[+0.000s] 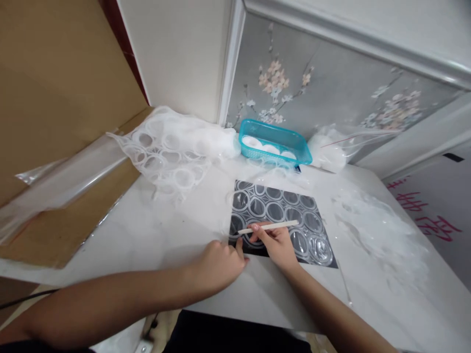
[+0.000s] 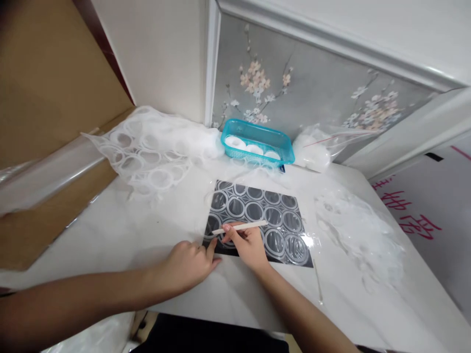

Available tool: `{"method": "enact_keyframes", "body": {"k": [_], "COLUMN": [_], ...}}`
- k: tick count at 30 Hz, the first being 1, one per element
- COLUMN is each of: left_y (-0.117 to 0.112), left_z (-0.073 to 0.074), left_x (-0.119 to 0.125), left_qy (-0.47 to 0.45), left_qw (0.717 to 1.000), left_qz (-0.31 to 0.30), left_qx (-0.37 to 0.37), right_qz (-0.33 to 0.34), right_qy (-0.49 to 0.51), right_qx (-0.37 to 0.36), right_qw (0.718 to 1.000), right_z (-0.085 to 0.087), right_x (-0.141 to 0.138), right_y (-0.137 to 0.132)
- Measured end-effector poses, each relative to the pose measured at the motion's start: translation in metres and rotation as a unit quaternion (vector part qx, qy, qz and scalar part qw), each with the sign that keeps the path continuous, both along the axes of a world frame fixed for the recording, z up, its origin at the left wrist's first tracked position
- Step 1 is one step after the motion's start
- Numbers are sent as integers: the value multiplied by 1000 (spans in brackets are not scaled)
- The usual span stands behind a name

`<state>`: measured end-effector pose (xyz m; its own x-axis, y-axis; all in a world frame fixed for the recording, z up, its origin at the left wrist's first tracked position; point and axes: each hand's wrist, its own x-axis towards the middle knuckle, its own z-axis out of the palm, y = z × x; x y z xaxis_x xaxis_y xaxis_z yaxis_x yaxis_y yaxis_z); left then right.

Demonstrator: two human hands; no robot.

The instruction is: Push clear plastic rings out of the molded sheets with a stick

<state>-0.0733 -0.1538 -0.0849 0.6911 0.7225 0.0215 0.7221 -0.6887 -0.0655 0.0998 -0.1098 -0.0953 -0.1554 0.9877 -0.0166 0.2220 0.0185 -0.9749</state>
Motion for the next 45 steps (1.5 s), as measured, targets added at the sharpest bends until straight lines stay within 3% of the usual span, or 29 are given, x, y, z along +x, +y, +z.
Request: {"method": "enact_keyframes", "body": {"k": [8,14,27,38,45], "left_y": [9,26,41,46,14], "left_z": [7,9,9,3,7], "left_x": [1,-3,-11,-12,-2], "left_qy": [-38,-66,-86,-96,-72], "left_qw": [999,992,982,984,991], "left_qz": [-36,-99,-162,-147,-109], "left_qx": [-9,-46,-49,-23,-6], "right_qz": [-23,-35,-14,-45,27], "right_qy": [-17,-37,-73,-119,-114], "right_qx": [28,62,129,172,183], "right_qw": [999,997,989,977,976], "right_z": [-1,-2,-4,-8,-10], "right_x": [6,11,12,12,10], "right_y": [-3,-9,-18,-17,-14]}}
